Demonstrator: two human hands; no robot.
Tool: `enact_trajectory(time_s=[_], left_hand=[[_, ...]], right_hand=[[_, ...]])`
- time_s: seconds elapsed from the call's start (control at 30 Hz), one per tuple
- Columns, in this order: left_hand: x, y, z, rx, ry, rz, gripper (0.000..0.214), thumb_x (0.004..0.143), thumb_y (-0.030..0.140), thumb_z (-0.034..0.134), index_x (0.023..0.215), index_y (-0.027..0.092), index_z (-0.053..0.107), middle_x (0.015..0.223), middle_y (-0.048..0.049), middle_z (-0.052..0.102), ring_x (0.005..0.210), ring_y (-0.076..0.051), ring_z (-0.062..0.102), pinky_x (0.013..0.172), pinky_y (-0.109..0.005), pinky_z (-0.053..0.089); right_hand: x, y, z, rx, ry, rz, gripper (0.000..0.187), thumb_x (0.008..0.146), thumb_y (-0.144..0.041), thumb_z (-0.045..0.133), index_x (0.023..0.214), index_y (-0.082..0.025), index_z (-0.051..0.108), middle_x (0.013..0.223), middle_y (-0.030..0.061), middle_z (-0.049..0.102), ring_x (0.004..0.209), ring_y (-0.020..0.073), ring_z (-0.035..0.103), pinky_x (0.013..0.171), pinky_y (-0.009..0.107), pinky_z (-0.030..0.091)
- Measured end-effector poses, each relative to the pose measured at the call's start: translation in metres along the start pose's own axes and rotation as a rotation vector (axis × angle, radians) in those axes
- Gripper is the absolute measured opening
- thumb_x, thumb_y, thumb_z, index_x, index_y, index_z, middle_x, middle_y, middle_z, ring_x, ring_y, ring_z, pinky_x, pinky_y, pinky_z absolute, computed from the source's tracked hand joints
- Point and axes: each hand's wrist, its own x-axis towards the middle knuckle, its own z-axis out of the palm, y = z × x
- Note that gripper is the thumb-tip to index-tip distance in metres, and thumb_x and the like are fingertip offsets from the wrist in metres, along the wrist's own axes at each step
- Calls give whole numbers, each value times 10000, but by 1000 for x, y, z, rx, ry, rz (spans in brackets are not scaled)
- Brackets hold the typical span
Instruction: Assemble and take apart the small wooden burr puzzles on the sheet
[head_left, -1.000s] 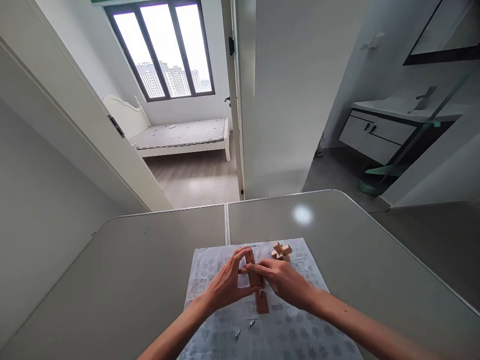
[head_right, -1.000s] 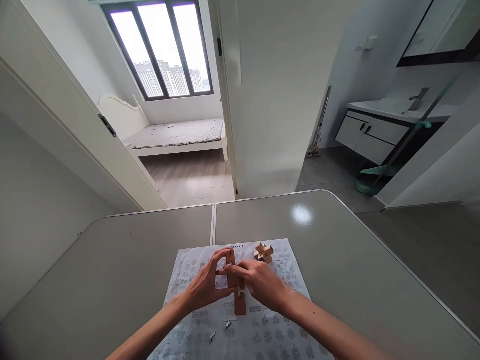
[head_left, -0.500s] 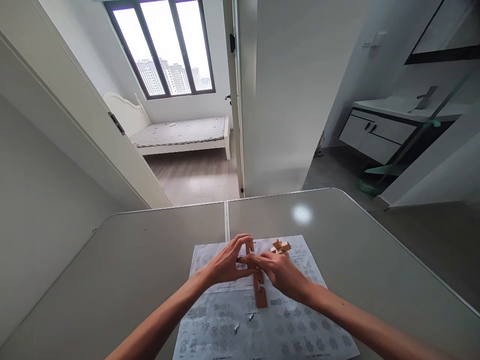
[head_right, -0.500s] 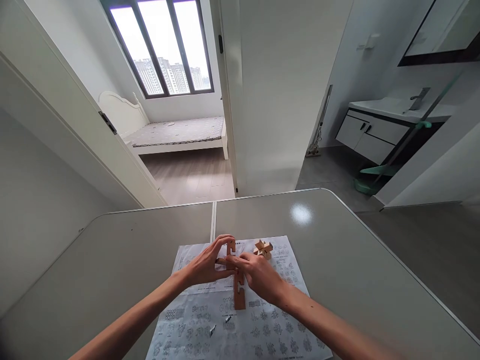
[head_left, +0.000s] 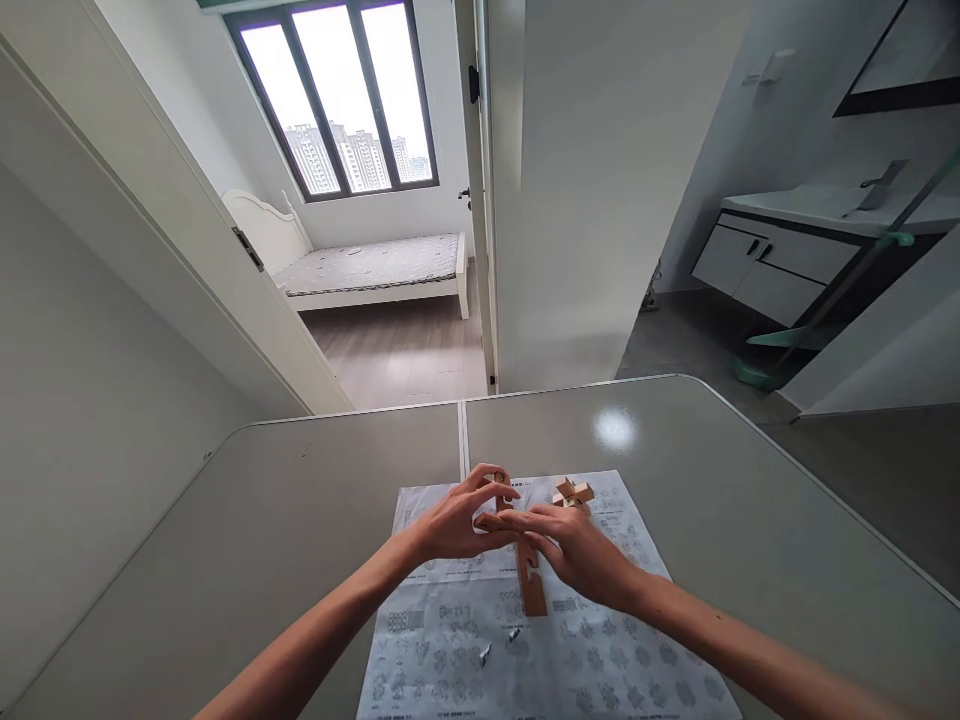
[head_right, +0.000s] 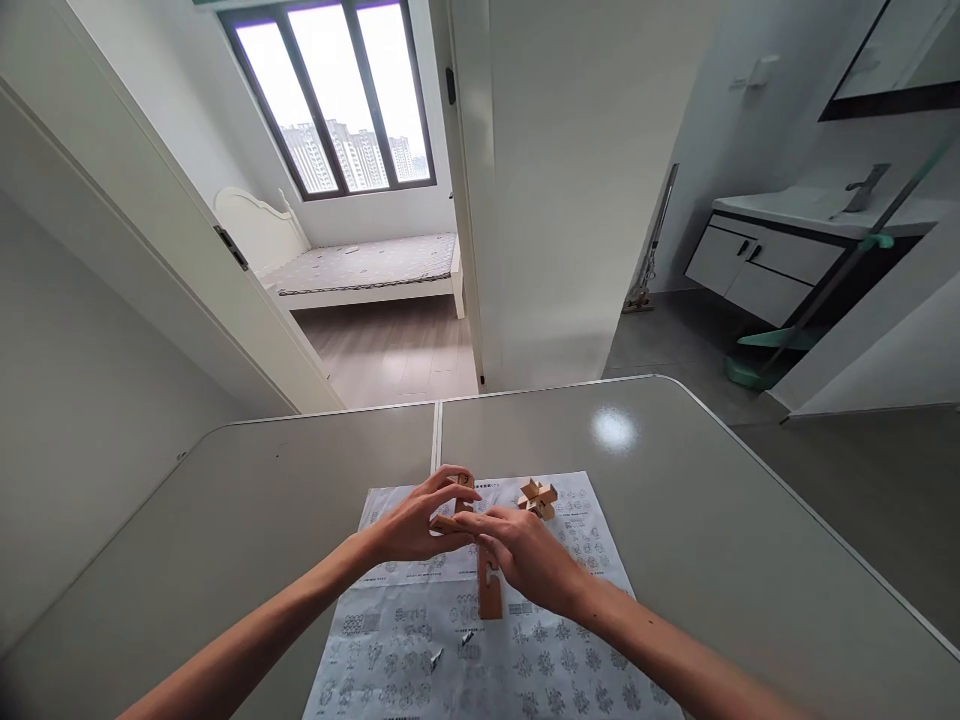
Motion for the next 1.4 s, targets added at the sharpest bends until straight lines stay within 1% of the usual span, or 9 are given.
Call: enact_trajectory(time_s=[0.13,0.3,0.47,0.63,0.7,0.8,0.97,1.13,1.4], left_hand=[[-4,-5,0,104,-33,18,506,907,480,757,1331,266,582,1398,-131,528,896,-170,705,849,-322,605],[-8,-10,0,190,-51,26,191,1076,299,478,1176,240,630,1229,-105,668,1035,-217,691,938,-358,561],[-12,-13,-3,205,-89,2,231,1075,291,467,991,250,678,947,-46,726,873,-192,689,880,-312,552],[-18,-18,-12,200,-50,-91,264,1067,399,489,1000,251,697,949,-56,767,864,-200,716,857,-302,543],[-21,-16,-14,207,-9,-171,288,1076,406,451,1015,249,684,922,-42,777,828,-193,725,822,-291,535],[-25,-8,-7,226,54,-334,285,1082,366,391,973,240,622,693,24,727,603,-164,670,662,-256,477],[-34,19,28,243,112,-550,313,1045,398,457,782,238,517,613,19,685,542,-173,630,575,-269,363],[-45,48,58,227,107,-687,368,1023,413,484,700,235,487,633,-7,687,544,-184,625,539,-276,312],[-46,63,71,247,75,-823,389,1022,423,494,692,224,550,617,-20,683,564,-206,648,544,-273,282]], right_hand=[[6,-7,-10,200,-20,42,416,1015,-122,518,1319,-298,741,1190,58,794,1034,223,732,916,352,586],[12,-7,-19,383,-58,94,306,1029,-322,592,1265,-251,772,1223,89,779,1062,239,730,912,360,599],[12,-4,-25,582,-148,175,400,974,-511,668,1218,-215,784,1098,83,799,1024,249,743,904,376,602],[10,-13,-34,593,-272,219,362,953,-498,700,1165,-218,787,872,29,782,833,206,746,778,327,599],[7,-15,-34,526,-215,222,327,980,-455,667,1176,-209,755,874,28,771,805,193,737,750,310,591],[-1,-14,-32,332,-71,254,258,1019,-396,592,1159,-197,676,841,22,739,690,179,710,665,301,574],[-27,-16,-17,-92,95,217,148,1049,-289,480,961,-238,586,883,52,701,726,218,679,651,331,535],[-57,-14,18,-177,228,326,162,1051,-297,430,960,-262,559,849,61,693,611,224,665,563,334,539],[-69,-6,51,-217,416,564,215,1029,-399,452,1149,-260,565,949,71,776,722,265,770,601,338,565]])
